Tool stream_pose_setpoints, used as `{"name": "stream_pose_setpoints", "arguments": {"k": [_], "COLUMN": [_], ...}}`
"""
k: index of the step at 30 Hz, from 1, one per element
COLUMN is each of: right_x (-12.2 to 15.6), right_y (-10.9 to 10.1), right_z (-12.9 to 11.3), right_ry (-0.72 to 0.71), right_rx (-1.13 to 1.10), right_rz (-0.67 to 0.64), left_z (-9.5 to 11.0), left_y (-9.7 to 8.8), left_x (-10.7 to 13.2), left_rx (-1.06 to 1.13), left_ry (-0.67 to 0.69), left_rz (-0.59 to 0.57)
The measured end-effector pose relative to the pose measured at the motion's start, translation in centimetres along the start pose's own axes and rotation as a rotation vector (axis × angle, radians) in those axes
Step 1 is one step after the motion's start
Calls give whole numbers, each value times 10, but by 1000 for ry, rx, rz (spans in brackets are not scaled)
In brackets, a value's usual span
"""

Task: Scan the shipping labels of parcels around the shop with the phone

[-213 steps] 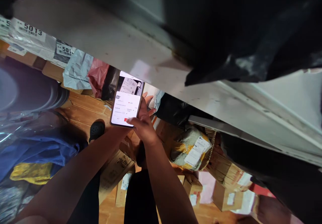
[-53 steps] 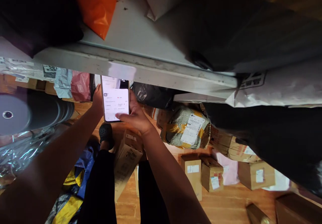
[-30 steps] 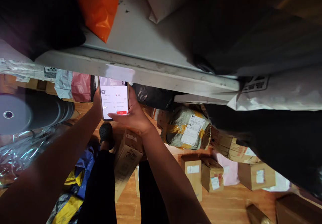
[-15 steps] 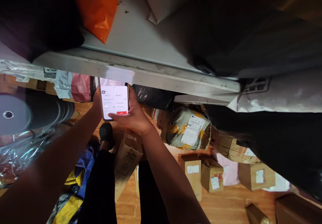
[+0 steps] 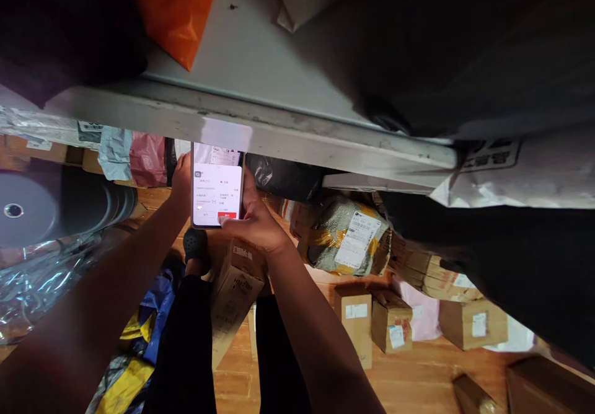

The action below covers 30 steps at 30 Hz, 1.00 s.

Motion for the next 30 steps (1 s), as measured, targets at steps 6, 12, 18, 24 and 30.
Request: {"name": "stream_pose_setpoints", "arguments": {"k": [6, 12, 18, 24, 30], "right_x": [8, 41, 126, 178, 157], "right_y": [-8, -11, -8, -17, -34], "right_z": [10, 11, 20, 28, 26], "right_ry": [13, 48, 55, 62, 53], "right_rx": [-18, -46, -222, -242, -245], "right_rz": [46, 84, 177, 399, 443], "left_z": [4, 23, 122, 190, 135], "left_y": [5, 1, 41, 107, 68], "left_x": [-2, 1, 10, -6, -1], "left_rx": [-245, -295, -125, -154, 24], "left_ry": [66, -3, 274, 361, 108], "left_rz": [-140, -104, -131, -322, 108]}}
Point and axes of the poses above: each hand's wrist, its own x-axis away from the middle knuckle, its own y-axis out of the palm, z = x × y, the point moved 5 cm from there along -x, towards the middle knuckle, and after that the axes turned 12 degrees about -z, right-handed, at the moved point
